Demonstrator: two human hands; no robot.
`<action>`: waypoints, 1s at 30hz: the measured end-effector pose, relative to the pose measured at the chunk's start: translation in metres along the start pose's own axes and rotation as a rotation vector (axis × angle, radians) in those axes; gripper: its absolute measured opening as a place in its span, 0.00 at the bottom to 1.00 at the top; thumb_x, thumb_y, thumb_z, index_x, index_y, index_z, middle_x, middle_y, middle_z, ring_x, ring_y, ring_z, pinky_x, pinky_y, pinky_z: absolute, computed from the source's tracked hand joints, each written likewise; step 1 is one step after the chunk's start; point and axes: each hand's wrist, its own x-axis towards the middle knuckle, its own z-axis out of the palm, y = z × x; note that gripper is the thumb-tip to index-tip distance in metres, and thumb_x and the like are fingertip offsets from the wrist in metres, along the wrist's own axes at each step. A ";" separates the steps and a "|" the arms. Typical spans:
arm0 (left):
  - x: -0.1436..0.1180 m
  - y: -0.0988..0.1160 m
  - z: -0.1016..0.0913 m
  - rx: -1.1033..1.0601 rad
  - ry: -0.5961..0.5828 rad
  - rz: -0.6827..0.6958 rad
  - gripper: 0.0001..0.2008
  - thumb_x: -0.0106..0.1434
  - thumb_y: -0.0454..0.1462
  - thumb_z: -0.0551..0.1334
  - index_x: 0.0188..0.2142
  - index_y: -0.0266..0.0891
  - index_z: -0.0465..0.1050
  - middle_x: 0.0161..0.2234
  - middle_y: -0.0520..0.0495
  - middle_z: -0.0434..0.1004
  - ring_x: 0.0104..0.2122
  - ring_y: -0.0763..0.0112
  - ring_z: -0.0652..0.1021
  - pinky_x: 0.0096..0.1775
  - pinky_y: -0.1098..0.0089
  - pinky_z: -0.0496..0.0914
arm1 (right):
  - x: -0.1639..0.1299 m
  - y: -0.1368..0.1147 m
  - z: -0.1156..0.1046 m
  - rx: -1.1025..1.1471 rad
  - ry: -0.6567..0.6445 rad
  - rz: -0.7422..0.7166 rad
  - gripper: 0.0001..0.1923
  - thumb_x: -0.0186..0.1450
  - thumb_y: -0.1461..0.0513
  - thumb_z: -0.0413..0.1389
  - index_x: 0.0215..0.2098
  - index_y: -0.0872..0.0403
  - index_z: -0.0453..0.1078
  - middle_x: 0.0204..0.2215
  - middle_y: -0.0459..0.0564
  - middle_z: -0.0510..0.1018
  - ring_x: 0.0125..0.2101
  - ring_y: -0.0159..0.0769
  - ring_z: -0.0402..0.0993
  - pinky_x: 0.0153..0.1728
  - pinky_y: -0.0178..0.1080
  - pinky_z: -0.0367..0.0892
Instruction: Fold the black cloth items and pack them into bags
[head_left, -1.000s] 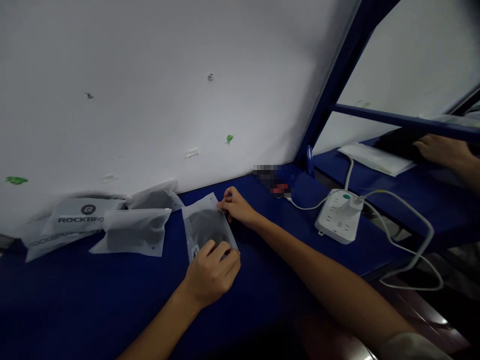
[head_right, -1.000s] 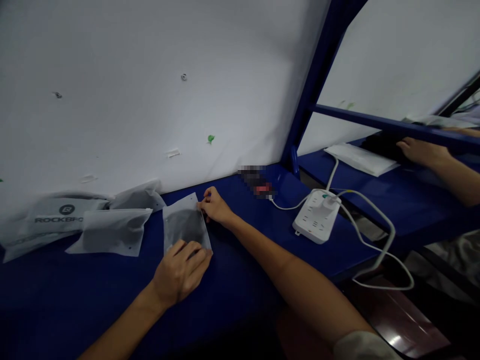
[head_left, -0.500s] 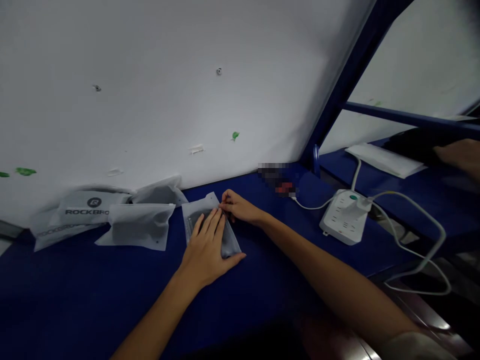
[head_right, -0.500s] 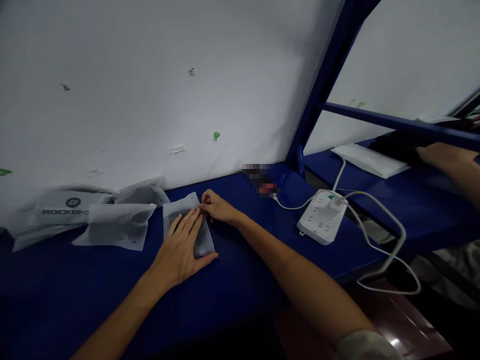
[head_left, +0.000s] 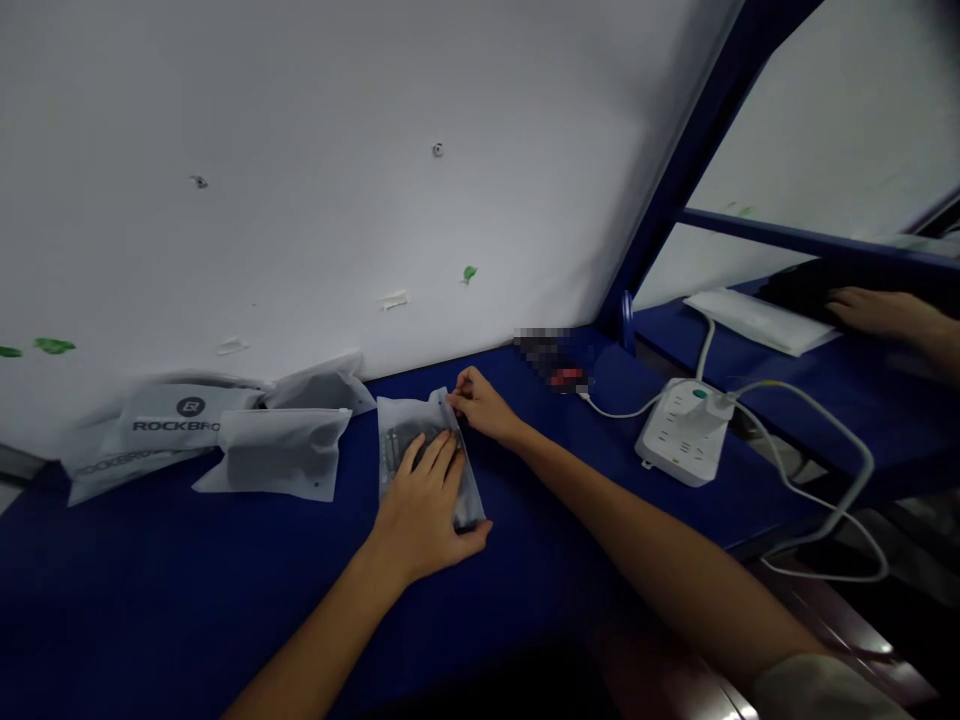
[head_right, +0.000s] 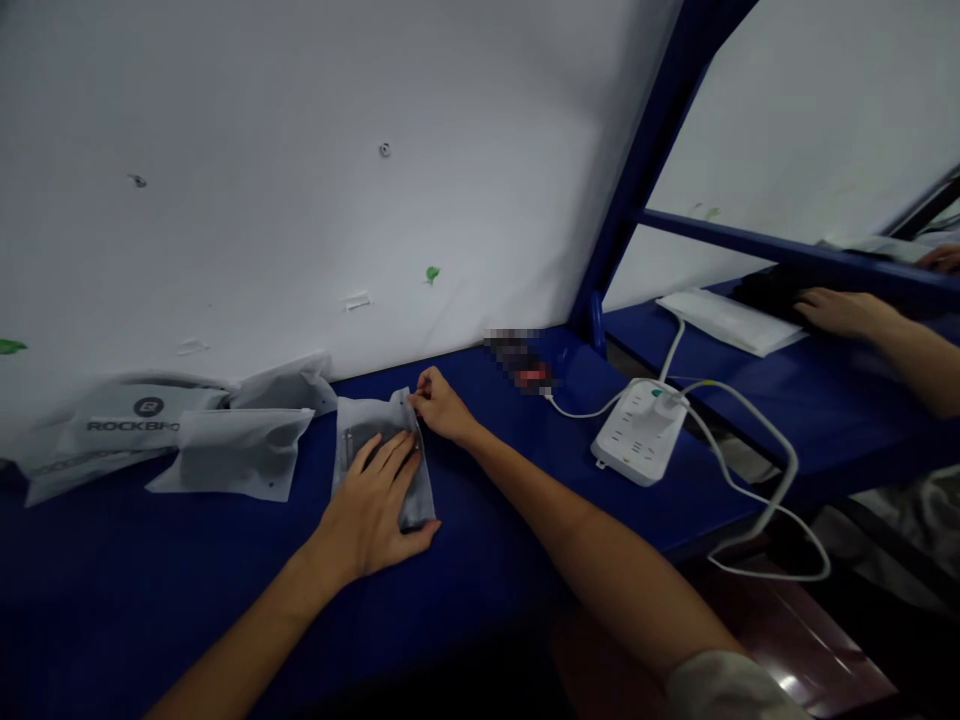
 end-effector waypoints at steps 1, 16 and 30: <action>0.000 0.001 0.000 -0.009 -0.008 0.014 0.39 0.58 0.55 0.61 0.60 0.28 0.67 0.62 0.30 0.66 0.65 0.47 0.62 0.67 0.48 0.47 | 0.003 0.001 -0.002 0.005 0.031 -0.008 0.12 0.60 0.62 0.55 0.34 0.50 0.53 0.23 0.36 0.66 0.22 0.27 0.63 0.21 0.29 0.58; -0.007 -0.007 -0.006 -0.074 -0.006 0.062 0.36 0.62 0.59 0.58 0.60 0.39 0.67 0.65 0.37 0.62 0.66 0.51 0.60 0.67 0.47 0.50 | -0.007 -0.020 -0.011 -0.072 -0.297 0.156 0.16 0.54 0.54 0.66 0.34 0.56 0.72 0.21 0.41 0.73 0.21 0.28 0.65 0.21 0.31 0.56; -0.006 -0.009 -0.003 -0.017 0.046 -0.025 0.15 0.66 0.41 0.60 0.51 0.42 0.73 0.61 0.38 0.66 0.63 0.51 0.65 0.63 0.45 0.58 | 0.004 -0.012 -0.018 -0.059 0.132 0.172 0.09 0.63 0.56 0.55 0.39 0.51 0.63 0.34 0.50 0.79 0.26 0.36 0.77 0.20 0.33 0.67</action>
